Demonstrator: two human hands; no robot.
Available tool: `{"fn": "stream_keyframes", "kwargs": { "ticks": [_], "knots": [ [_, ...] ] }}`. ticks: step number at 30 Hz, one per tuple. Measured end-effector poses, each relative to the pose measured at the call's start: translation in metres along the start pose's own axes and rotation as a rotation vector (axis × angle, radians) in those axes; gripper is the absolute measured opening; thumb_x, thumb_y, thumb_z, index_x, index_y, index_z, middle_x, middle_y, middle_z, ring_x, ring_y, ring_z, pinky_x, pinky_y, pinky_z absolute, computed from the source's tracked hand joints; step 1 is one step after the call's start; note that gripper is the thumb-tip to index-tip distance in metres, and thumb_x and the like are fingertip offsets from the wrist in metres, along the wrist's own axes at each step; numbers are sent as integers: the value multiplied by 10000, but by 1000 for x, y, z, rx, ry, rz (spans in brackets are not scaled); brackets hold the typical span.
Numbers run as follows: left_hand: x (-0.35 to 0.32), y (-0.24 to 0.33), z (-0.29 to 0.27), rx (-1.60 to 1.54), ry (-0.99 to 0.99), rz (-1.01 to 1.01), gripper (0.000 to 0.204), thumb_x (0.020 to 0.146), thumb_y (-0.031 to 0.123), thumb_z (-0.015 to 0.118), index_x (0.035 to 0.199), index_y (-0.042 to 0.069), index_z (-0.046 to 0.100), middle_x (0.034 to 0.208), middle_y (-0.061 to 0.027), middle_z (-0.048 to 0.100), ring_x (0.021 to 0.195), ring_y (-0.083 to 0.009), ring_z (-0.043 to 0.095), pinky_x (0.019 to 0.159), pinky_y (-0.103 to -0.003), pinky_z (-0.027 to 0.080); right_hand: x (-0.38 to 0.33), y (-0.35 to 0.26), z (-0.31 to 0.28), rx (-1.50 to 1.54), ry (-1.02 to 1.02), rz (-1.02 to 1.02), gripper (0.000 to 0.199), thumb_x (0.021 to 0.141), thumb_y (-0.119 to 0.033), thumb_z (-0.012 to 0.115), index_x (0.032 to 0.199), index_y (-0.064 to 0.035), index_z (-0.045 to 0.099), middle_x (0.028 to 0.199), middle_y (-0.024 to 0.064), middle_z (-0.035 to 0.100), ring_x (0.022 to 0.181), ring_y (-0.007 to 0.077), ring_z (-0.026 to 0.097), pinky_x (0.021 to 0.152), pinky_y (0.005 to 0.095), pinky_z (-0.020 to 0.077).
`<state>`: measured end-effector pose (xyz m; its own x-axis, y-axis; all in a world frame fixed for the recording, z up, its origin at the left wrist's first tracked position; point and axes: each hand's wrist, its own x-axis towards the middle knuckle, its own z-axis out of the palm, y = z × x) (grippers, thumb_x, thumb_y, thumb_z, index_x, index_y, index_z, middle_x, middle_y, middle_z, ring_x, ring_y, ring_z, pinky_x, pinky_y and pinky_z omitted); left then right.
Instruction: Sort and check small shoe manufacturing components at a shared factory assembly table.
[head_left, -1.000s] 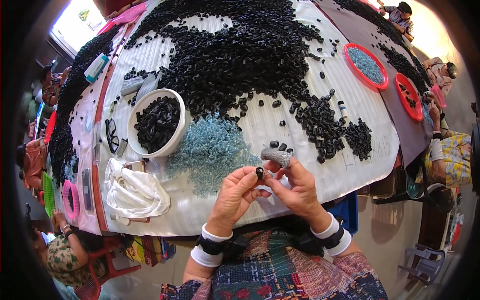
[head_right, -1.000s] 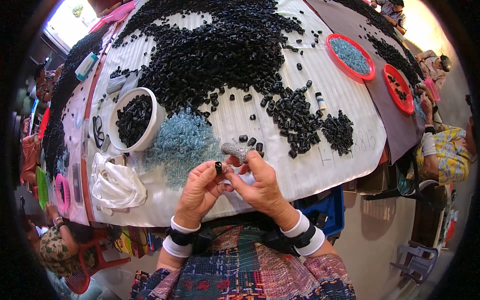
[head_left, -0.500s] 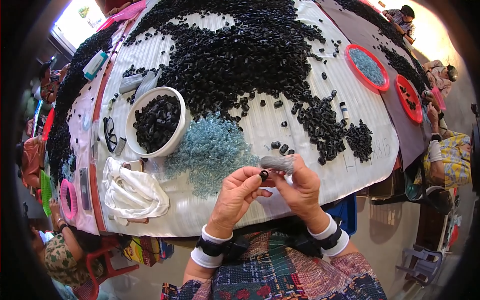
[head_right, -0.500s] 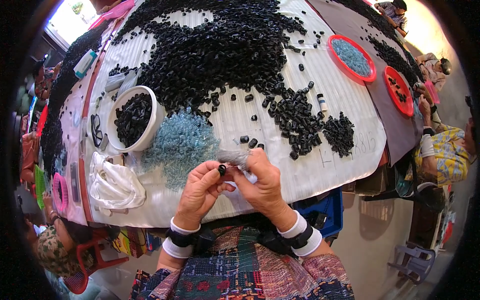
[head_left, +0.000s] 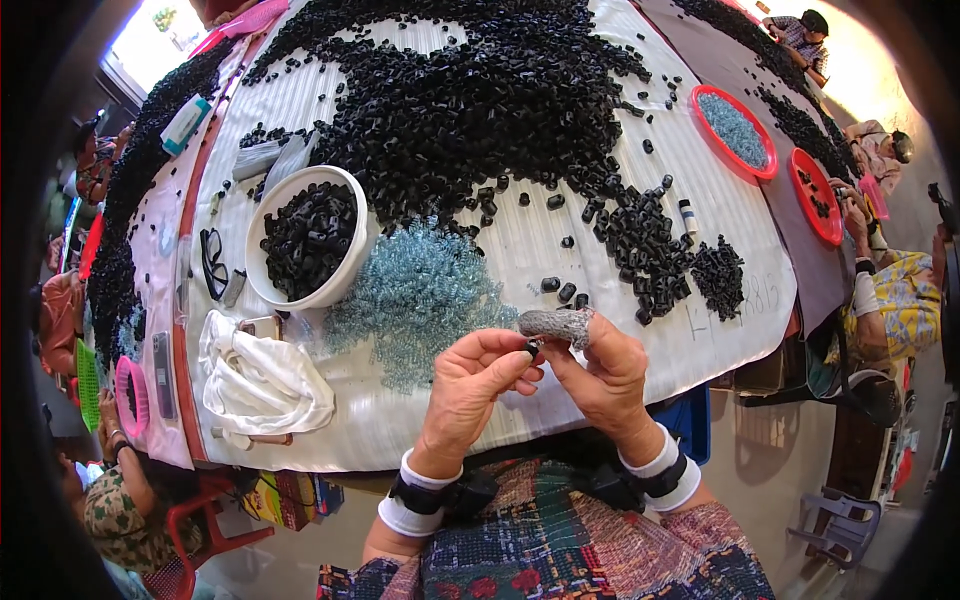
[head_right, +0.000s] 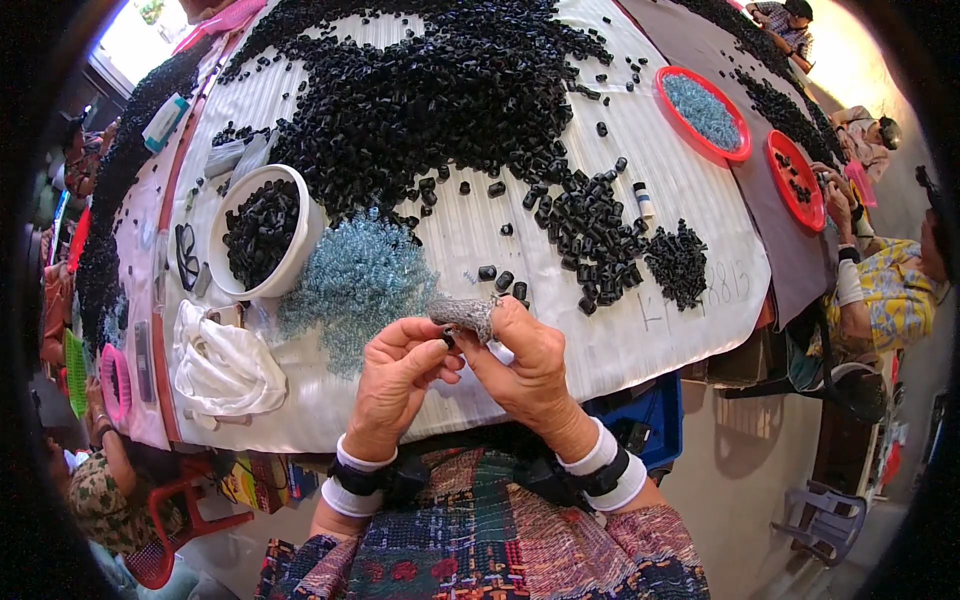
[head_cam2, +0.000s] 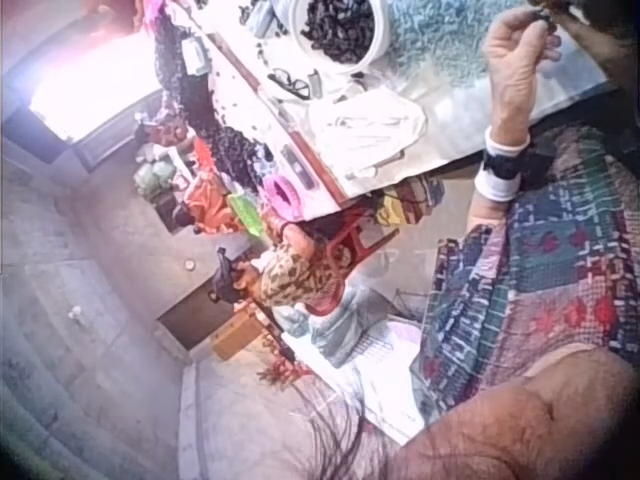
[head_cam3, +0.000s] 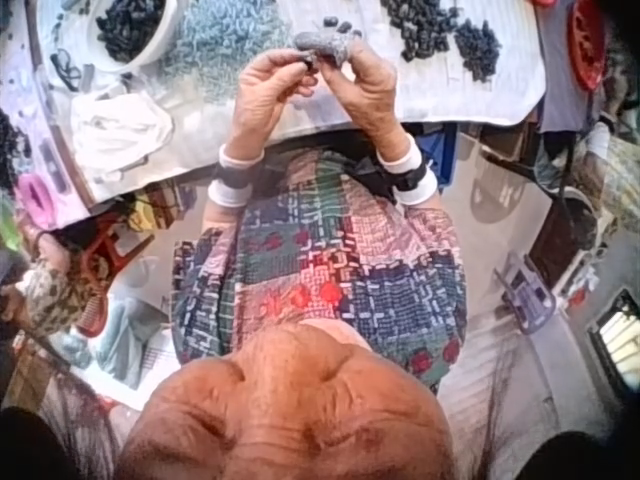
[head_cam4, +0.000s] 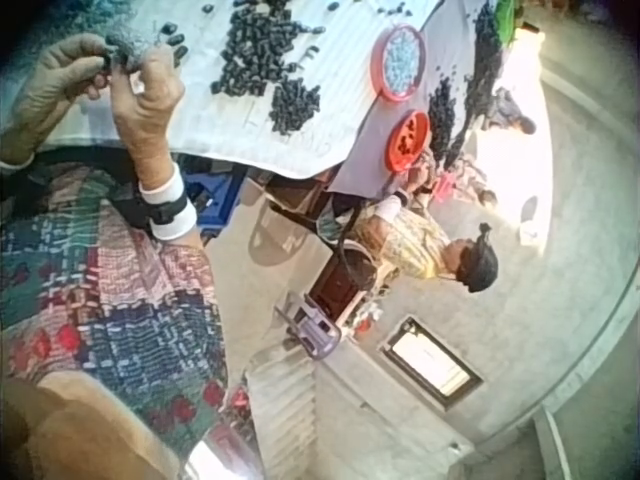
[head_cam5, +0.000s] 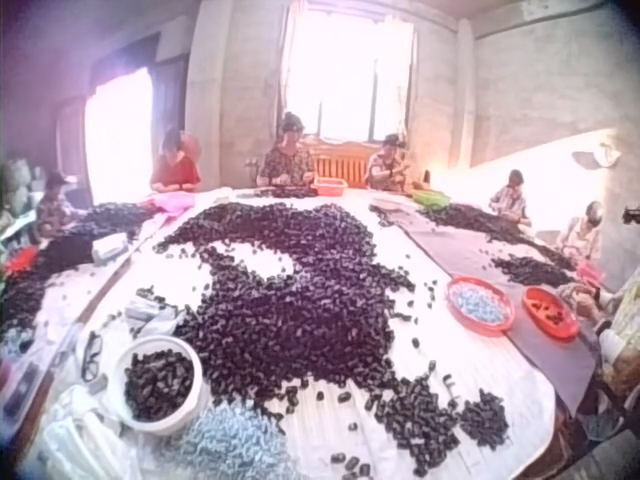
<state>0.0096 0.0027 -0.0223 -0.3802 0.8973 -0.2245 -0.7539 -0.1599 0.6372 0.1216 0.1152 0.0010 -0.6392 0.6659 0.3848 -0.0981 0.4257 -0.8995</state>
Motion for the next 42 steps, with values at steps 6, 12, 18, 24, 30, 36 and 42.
{"fn": "stream_keyframes", "kwargs": {
  "ticks": [6,12,18,24,30,36,42],
  "knots": [
    [1,-2,1,190,64,42,207,845,4,642,1042,-46,600,925,-118,671,813,-170,667,658,-244,553,3,1,-3,-176,-65,-109,226,717,63,666,925,-24,645,760,102,588,652,229,580,573,307,467],
    [1,-1,3,248,78,59,205,844,11,647,1037,-43,605,925,-113,673,825,-162,665,664,-240,549,2,0,-7,-303,-145,-139,291,750,70,630,1024,-24,654,855,112,646,713,203,626,631,272,494],
    [1,2,3,281,73,57,197,845,19,649,1030,-37,610,924,-108,674,835,-157,664,669,-241,546,1,-6,1,-173,4,-99,248,699,73,659,939,26,618,789,127,578,662,269,575,573,333,474],
    [4,-2,-1,278,61,75,188,848,21,643,1023,-38,609,921,-116,678,818,-164,667,669,-251,545,7,5,-9,-303,-149,-385,238,755,82,628,985,21,626,840,111,617,671,193,588,552,270,472],
    [5,0,-6,232,63,5,189,844,29,650,1016,-36,607,940,-139,680,804,-166,669,657,-245,548,41,25,-26,-396,125,-35,226,809,62,587,1023,-6,618,816,95,624,602,149,574,556,266,468],
    [7,-3,-9,204,37,-36,197,841,42,659,1017,-28,606,931,-128,684,789,-156,669,637,-229,539,72,53,-29,-813,73,-220,128,801,18,612,926,-2,594,769,99,584,677,222,574,617,306,462],
    [8,-3,-12,192,22,-43,169,846,-4,629,1010,-20,592,923,-158,676,763,-166,674,625,-249,563,78,75,-14,-1098,-24,-256,174,721,-102,642,888,-79,595,802,61,574,796,248,541,674,365,448]
  ]
}}
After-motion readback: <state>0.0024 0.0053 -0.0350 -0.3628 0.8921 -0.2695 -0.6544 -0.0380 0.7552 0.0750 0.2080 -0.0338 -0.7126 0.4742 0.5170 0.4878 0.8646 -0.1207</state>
